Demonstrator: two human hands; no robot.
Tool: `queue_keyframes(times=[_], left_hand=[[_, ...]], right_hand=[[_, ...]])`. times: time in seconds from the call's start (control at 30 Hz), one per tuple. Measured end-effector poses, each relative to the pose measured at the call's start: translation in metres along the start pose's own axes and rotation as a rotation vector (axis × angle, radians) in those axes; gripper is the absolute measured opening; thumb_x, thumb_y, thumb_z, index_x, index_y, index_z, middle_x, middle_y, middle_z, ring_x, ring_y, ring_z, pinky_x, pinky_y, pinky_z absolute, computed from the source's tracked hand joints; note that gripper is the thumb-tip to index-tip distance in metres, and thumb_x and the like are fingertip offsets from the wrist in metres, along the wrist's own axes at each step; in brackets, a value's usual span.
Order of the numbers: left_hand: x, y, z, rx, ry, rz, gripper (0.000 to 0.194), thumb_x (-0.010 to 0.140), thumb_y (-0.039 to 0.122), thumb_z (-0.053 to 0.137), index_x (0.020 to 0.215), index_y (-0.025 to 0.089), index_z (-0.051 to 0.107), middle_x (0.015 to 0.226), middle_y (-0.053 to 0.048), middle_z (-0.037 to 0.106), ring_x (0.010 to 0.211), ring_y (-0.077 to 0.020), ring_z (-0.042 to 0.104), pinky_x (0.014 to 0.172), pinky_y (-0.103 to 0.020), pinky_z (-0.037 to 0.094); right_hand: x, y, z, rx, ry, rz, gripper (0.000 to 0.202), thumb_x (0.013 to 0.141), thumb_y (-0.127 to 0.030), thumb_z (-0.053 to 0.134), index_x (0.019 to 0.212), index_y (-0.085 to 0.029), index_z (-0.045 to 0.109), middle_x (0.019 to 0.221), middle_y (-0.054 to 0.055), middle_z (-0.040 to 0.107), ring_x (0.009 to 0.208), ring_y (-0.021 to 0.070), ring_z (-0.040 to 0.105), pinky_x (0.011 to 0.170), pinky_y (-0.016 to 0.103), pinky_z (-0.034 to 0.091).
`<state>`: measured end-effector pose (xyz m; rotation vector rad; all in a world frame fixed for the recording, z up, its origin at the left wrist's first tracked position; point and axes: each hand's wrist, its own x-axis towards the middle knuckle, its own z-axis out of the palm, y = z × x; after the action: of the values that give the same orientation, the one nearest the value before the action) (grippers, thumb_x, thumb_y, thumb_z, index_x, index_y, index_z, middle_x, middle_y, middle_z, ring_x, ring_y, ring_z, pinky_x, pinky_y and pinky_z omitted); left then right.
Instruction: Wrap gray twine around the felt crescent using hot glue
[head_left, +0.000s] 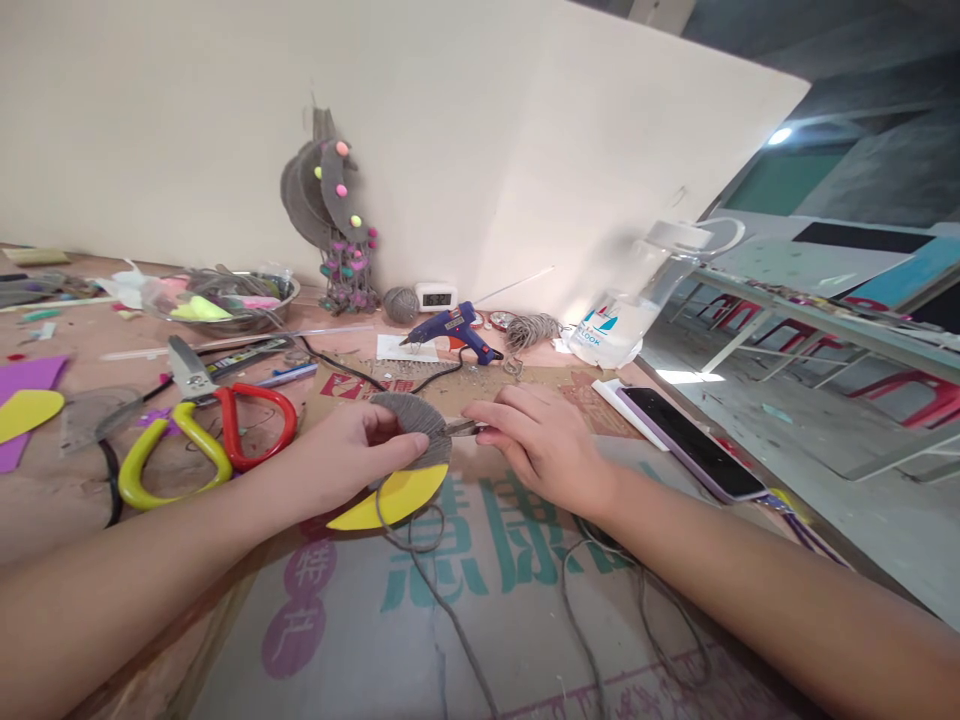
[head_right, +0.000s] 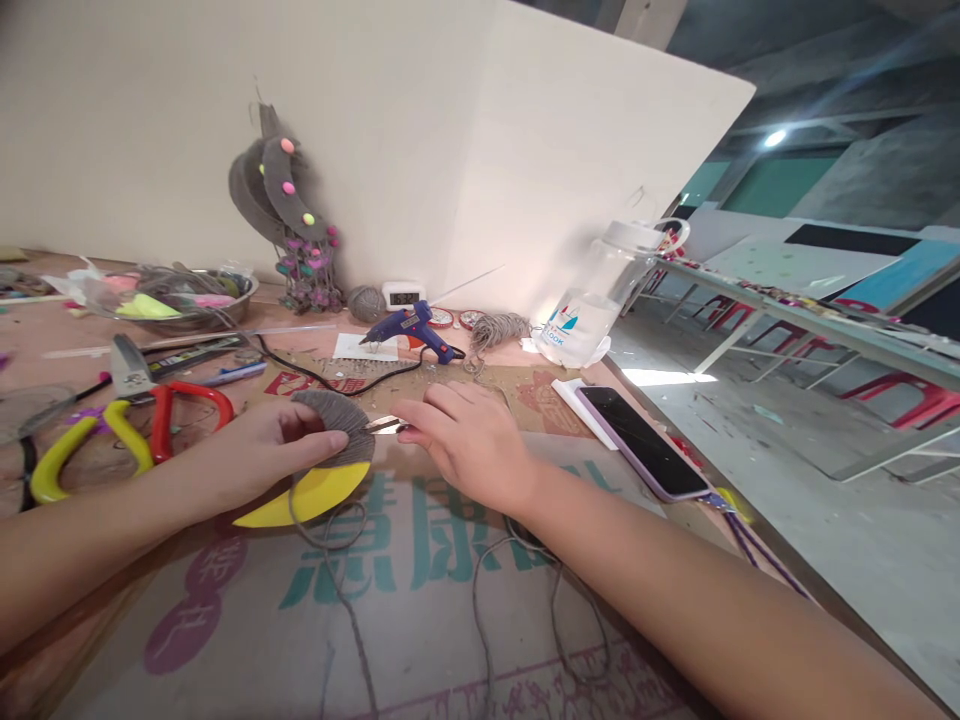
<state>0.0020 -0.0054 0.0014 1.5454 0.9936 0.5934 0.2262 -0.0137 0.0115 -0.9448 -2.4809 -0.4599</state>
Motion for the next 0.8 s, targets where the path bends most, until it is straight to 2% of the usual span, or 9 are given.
queue_keyframes(times=[0.47, 0.67, 0.8], left_hand=[[-0.002, 0.002, -0.001, 0.016, 0.021, -0.01, 0.028, 0.075, 0.044, 0.055, 0.082, 0.019, 0.066, 0.081, -0.001, 0.07, 0.07, -0.0178, 0.062, 0.061, -0.024, 0.047], [-0.003, 0.005, 0.0, 0.008, -0.021, 0.051, 0.018, 0.078, 0.032, 0.053, 0.085, 0.02, 0.064, 0.084, 0.001, 0.068, 0.082, -0.0169, 0.061, 0.069, -0.022, 0.046], [-0.001, 0.006, 0.001, 0.044, -0.033, 0.114, 0.015, 0.077, 0.03, 0.052, 0.083, 0.019, 0.061, 0.083, 0.002, 0.065, 0.081, -0.016, 0.059, 0.07, -0.023, 0.045]], right_hand=[[0.001, 0.0, 0.0, 0.062, -0.002, 0.026, 0.027, 0.091, -0.029, 0.039, 0.098, -0.015, 0.06, 0.075, 0.005, 0.058, 0.07, 0.015, 0.049, 0.064, 0.027, 0.035], [-0.002, 0.0, 0.004, 0.261, 0.067, 0.156, 0.024, 0.09, -0.027, 0.04, 0.105, -0.016, 0.055, 0.088, 0.008, 0.061, 0.082, 0.0167, 0.054, 0.073, 0.029, 0.042], [-0.001, -0.009, 0.004, 0.6, 0.002, 0.384, 0.031, 0.085, -0.036, 0.048, 0.11, -0.018, 0.051, 0.101, 0.008, 0.06, 0.088, 0.0175, 0.056, 0.076, 0.031, 0.045]])
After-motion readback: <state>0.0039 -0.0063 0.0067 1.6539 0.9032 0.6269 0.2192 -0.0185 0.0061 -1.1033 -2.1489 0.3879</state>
